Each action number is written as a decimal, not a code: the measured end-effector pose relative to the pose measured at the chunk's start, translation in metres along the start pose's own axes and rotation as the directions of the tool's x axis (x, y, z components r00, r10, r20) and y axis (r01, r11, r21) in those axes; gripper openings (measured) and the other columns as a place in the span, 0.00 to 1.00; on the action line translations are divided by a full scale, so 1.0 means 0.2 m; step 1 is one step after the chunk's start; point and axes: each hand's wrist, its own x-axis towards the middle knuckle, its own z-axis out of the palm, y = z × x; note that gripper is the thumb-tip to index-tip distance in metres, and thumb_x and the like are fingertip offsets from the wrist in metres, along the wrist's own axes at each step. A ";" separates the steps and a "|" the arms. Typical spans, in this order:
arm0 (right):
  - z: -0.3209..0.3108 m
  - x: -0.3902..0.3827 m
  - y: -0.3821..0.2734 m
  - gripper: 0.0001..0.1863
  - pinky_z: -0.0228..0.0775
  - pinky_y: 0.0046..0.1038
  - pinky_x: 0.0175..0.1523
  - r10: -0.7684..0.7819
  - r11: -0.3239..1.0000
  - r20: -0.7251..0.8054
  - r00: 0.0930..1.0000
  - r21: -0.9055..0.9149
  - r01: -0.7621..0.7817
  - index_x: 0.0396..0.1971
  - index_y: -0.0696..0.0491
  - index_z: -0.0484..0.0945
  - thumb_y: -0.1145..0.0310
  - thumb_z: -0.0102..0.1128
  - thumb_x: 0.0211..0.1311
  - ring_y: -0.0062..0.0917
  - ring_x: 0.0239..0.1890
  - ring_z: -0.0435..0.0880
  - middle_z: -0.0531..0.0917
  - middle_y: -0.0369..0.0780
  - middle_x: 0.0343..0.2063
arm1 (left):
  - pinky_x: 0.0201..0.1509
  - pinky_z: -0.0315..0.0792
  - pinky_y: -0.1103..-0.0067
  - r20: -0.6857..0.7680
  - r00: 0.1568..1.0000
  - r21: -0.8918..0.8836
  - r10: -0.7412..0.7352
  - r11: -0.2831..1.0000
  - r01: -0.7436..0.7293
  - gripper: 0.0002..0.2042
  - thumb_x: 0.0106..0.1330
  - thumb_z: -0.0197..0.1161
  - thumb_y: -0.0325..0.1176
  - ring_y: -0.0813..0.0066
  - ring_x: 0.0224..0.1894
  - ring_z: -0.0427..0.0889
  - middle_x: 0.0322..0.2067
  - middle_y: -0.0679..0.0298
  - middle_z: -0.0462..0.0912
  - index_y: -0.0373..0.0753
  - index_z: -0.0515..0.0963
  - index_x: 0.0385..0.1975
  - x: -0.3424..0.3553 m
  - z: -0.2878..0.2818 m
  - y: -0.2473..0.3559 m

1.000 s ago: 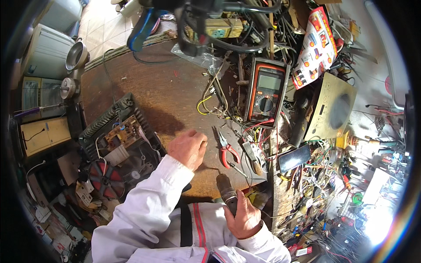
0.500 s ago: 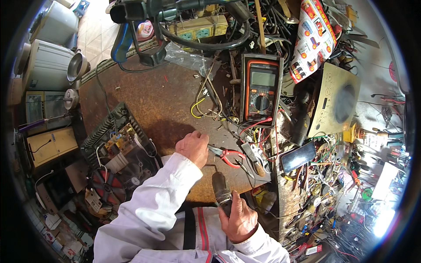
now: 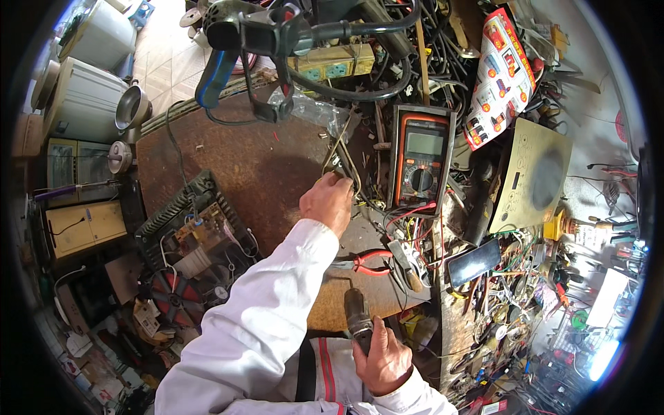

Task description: The person works on an open electronic device on a cluttered workbench, using a soldering iron and pliers to heat and cut wires on a circuit board. They repeatedly adjust components and wires while the device remains on the table.

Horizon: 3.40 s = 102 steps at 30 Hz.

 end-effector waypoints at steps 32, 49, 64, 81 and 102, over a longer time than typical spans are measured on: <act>0.01 0.01 0.00 0.36 0.79 0.44 0.37 -0.052 0.999 -0.025 0.998 -0.009 0.051 0.61 0.68 0.66 0.64 0.71 0.58 0.51 0.33 0.85 0.81 0.55 0.38 | 0.48 0.77 0.63 0.051 0.988 0.111 -0.149 0.983 0.143 0.12 0.60 0.72 0.38 0.51 0.43 0.84 0.37 0.55 0.83 0.38 0.84 0.37 0.10 -0.21 -0.12; 0.06 -0.05 0.05 0.37 0.78 0.41 0.34 0.002 0.995 -0.098 0.995 0.101 0.008 0.61 0.66 0.66 0.65 0.74 0.56 0.47 0.31 0.84 0.81 0.51 0.36 | 0.40 0.79 0.68 -0.163 0.983 -0.041 -0.090 0.996 0.084 0.08 0.60 0.70 0.30 0.55 0.34 0.88 0.29 0.51 0.87 0.33 0.82 0.35 0.13 -0.23 -0.34; 0.04 -0.14 0.14 0.36 0.78 0.41 0.35 0.092 0.987 -0.073 0.993 0.141 -0.081 0.60 0.67 0.68 0.65 0.73 0.56 0.46 0.32 0.85 0.81 0.51 0.35 | 0.38 0.79 0.72 0.095 0.962 -0.176 0.257 0.955 -0.237 0.06 0.58 0.71 0.22 0.60 0.33 0.86 0.29 0.56 0.85 0.37 0.83 0.33 -0.17 -0.04 0.09; 0.05 -0.12 0.19 0.37 0.79 0.40 0.35 0.050 0.984 -0.125 0.991 0.177 -0.027 0.60 0.68 0.68 0.66 0.74 0.55 0.46 0.31 0.85 0.82 0.52 0.36 | 0.40 0.79 0.66 0.435 0.858 -0.057 0.275 0.959 -0.278 0.12 0.58 0.74 0.29 0.53 0.37 0.86 0.32 0.56 0.84 0.36 0.81 0.40 -0.19 -0.09 0.10; 0.06 -0.13 0.19 0.36 0.79 0.38 0.34 0.131 0.969 -0.131 0.983 0.228 -0.099 0.59 0.67 0.70 0.66 0.75 0.53 0.43 0.30 0.85 0.82 0.50 0.34 | 0.38 0.79 0.63 0.349 0.872 -0.078 0.343 0.938 -0.338 0.07 0.58 0.72 0.29 0.52 0.35 0.84 0.31 0.58 0.83 0.41 0.84 0.35 -0.45 0.10 0.26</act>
